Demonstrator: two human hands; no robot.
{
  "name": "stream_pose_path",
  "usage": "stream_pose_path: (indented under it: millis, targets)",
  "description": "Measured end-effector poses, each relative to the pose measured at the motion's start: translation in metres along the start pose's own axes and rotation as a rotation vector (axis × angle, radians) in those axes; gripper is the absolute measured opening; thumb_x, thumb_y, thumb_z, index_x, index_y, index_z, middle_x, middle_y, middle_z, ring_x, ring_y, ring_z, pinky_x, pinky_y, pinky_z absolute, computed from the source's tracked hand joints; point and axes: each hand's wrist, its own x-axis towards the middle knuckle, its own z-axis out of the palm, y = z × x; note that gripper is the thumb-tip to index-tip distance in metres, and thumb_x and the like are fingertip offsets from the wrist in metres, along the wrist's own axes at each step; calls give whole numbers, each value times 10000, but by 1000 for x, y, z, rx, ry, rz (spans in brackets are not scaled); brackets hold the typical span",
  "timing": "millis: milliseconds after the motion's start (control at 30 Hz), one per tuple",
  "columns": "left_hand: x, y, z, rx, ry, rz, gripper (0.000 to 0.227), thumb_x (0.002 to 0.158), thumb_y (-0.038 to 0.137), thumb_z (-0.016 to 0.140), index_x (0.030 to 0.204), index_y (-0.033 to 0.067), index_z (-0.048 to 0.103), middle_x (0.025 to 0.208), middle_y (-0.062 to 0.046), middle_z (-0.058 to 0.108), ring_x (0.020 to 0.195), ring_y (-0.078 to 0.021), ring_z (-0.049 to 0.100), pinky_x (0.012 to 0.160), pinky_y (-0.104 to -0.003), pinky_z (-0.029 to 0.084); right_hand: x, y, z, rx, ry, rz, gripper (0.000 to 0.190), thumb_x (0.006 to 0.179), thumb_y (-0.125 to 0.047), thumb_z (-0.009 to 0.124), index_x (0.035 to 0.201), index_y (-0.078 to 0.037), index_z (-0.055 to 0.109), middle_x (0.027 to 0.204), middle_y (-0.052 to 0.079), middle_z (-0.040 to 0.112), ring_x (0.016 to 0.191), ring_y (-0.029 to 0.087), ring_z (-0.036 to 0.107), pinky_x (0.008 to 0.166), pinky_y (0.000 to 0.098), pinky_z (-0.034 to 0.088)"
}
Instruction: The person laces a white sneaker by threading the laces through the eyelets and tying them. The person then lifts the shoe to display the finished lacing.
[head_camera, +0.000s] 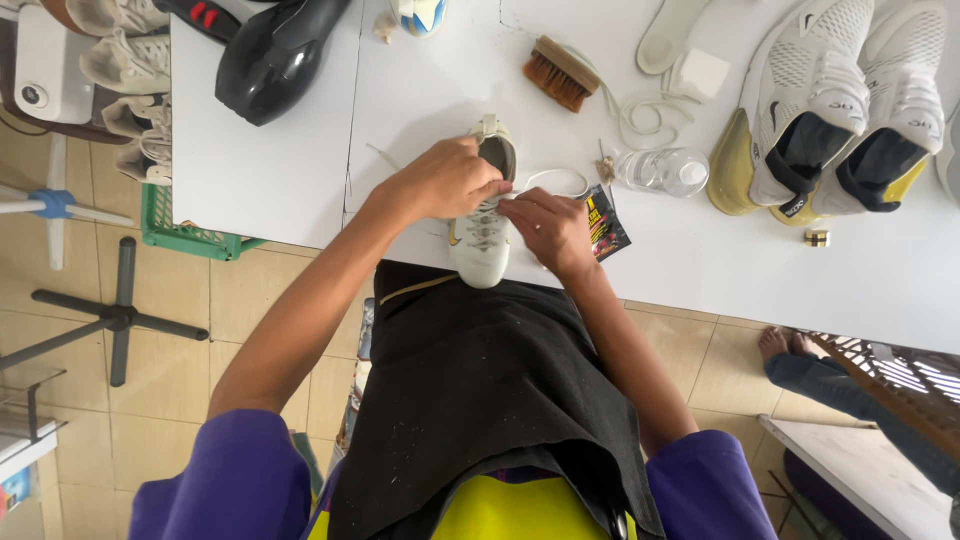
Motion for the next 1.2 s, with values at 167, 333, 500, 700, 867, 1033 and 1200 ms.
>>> stream_pose_path:
  millis: [167,333,500,700,867,1033,1200]
  targets:
    - [13,-32,17,-136,-10,7,565,1182,412,558,767,83,752,550,-96,617,778,-372,701,957,-500,570,-3,-4,27,-426,-18,-227,35,1044,-168,651,1018,-161,672,889,-39,555,499,135,600,523,286,547]
    - [19,-24,13,-138,-86,43,617,1190,424,532,649,146,638,512,-26,581,646,-274,657,873,-440,574,-10,23,25,-395,-82,-345,83,955,-157,599,975,-97,546,868,-3,456,453,181,572,508,336,550]
    - [25,-34,27,-186,-42,28,616,1182,333,539,617,98,611,516,-102,575,642,-370,671,905,-488,567,-13,33,21,-10,-172,-223,95,1036,-150,693,1080,-100,625,873,9,582,597,284,727,560,392,602]
    - [27,-56,26,-541,-11,13,629,1200,321,514,594,178,417,465,81,334,471,-155,368,593,-315,404,7,1,6,201,169,-20,69,1001,-46,856,1043,-87,892,928,17,810,526,191,679,529,291,573]
    - [20,-39,16,-659,-67,28,630,1186,349,523,584,223,386,478,130,310,476,-83,311,550,-291,343,0,4,2,83,87,-57,85,1034,-91,778,1086,-103,845,893,-5,708,518,164,637,498,314,568]
    - [23,-34,10,-534,-194,30,607,1072,498,709,629,154,477,527,57,330,545,-156,373,584,-350,350,-6,-2,-5,120,-174,14,192,1180,-159,529,1068,-32,620,882,69,504,602,378,647,517,457,556]
    - [20,-53,12,-545,-273,-37,665,1098,539,698,587,195,448,447,95,363,503,-123,349,579,-305,358,-5,-37,-31,488,-271,96,255,1184,-188,534,1041,-76,712,827,67,596,656,384,683,655,381,592]
